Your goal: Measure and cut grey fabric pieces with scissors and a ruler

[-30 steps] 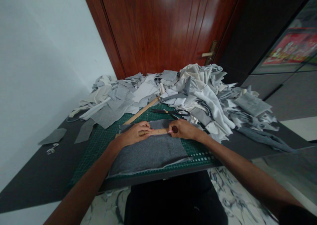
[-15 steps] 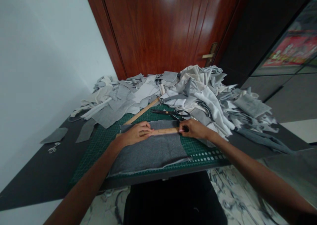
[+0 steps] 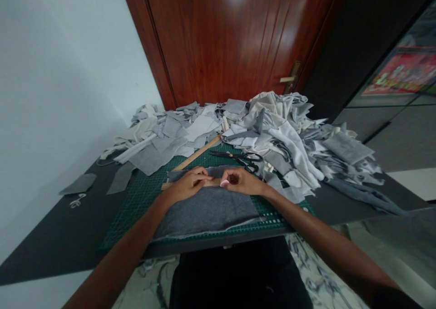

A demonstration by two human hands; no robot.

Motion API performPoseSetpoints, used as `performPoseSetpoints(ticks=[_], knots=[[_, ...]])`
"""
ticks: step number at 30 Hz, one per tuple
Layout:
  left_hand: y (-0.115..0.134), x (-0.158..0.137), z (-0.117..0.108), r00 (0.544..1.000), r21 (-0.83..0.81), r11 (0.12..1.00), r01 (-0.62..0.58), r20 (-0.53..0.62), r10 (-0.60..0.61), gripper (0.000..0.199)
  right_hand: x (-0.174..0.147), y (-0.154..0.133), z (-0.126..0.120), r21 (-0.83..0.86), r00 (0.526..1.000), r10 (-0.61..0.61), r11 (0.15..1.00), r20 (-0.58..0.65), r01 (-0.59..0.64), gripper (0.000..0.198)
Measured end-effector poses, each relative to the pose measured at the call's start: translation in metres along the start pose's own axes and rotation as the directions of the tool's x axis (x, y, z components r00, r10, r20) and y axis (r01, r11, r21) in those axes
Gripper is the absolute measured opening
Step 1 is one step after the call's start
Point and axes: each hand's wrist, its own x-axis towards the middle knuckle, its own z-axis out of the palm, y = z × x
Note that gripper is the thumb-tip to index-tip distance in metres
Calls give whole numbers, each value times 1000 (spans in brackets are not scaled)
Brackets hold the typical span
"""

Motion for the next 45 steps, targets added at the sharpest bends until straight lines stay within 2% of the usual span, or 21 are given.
performPoseSetpoints(ticks=[7,11,15,17,21,27,32,37,41,45], knots=[[-11,-1,-2,999,32,999,-5,-32,6,30,18,16,4,20,995,102,995,-17,-101,27],[-19,-11,-13,998,98,995,0,-60,6,30,25,15,1,-41,988,152,987,-21,-153,19],[-25,-23,-23,999,97,995,-16,-49,21,36,29,10,0,-133,970,243,962,7,-240,14],[-27,-26,-25,999,88,996,-21,-48,25,39,32,7,2,-206,980,198,960,13,-191,11],[-29,-28,-25,998,61,998,-25,-57,28,39,46,4,19,-345,1000,22,938,8,-18,4],[-33,-28,-22,997,34,999,-31,-63,34,34,72,2,51,-406,991,-95,906,91,124,6],[-34,-27,-23,998,41,998,-50,-44,52,31,76,-9,59,-478,995,-75,873,65,97,6],[-32,-26,-22,996,54,999,9,-93,-4,23,73,-18,64,-571,996,-91,817,23,88,8],[-29,-26,-20,992,22,997,73,-105,-71,30,73,-22,69,-646,998,-56,762,11,50,9],[-29,-25,-19,992,2,997,82,-97,-82,30,71,-23,67,-661,1000,-22,750,12,24,8]])
